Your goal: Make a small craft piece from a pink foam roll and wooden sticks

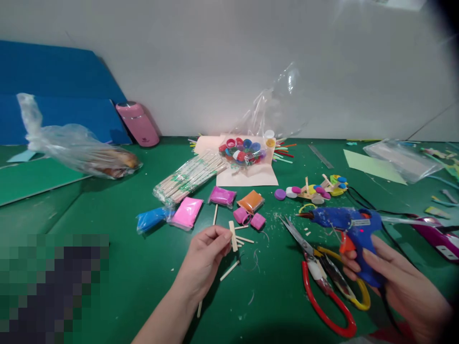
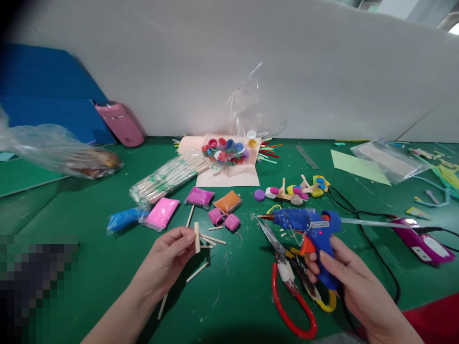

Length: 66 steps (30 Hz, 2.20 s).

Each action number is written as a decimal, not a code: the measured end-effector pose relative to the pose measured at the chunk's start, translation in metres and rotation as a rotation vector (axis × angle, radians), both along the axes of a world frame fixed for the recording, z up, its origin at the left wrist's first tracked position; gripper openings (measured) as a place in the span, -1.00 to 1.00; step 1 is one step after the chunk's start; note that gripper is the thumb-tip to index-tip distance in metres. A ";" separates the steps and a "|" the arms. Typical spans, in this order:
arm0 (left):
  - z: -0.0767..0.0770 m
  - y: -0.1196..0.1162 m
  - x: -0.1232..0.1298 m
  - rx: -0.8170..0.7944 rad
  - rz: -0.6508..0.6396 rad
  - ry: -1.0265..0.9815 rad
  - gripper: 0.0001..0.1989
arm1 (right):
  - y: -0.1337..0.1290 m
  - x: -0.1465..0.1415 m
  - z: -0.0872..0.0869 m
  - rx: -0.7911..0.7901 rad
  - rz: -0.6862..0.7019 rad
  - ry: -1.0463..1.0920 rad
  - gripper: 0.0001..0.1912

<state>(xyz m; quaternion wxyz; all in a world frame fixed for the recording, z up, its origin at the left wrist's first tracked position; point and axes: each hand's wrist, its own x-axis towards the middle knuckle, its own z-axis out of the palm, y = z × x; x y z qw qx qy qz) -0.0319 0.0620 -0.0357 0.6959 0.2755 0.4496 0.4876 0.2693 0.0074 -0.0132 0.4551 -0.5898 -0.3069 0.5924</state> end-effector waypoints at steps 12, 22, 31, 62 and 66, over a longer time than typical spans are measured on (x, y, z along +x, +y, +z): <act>0.002 -0.001 0.000 0.020 0.011 0.026 -0.87 | 0.006 -0.055 0.008 -0.007 0.176 0.098 -0.81; 0.009 -0.011 0.010 0.312 -0.109 0.186 -0.92 | 0.000 -0.067 0.005 -0.160 0.109 0.535 -0.74; 0.006 -0.018 0.031 0.492 -0.114 0.457 -0.91 | -0.006 -0.086 0.005 -0.240 0.139 0.611 -0.81; -0.001 -0.006 0.008 0.002 -0.035 -0.010 -0.88 | -0.013 -0.069 -0.010 0.162 0.329 -0.372 -0.83; -0.001 -0.008 0.007 -0.012 -0.024 0.004 -0.88 | -0.011 -0.071 -0.015 0.187 0.352 -0.462 -0.82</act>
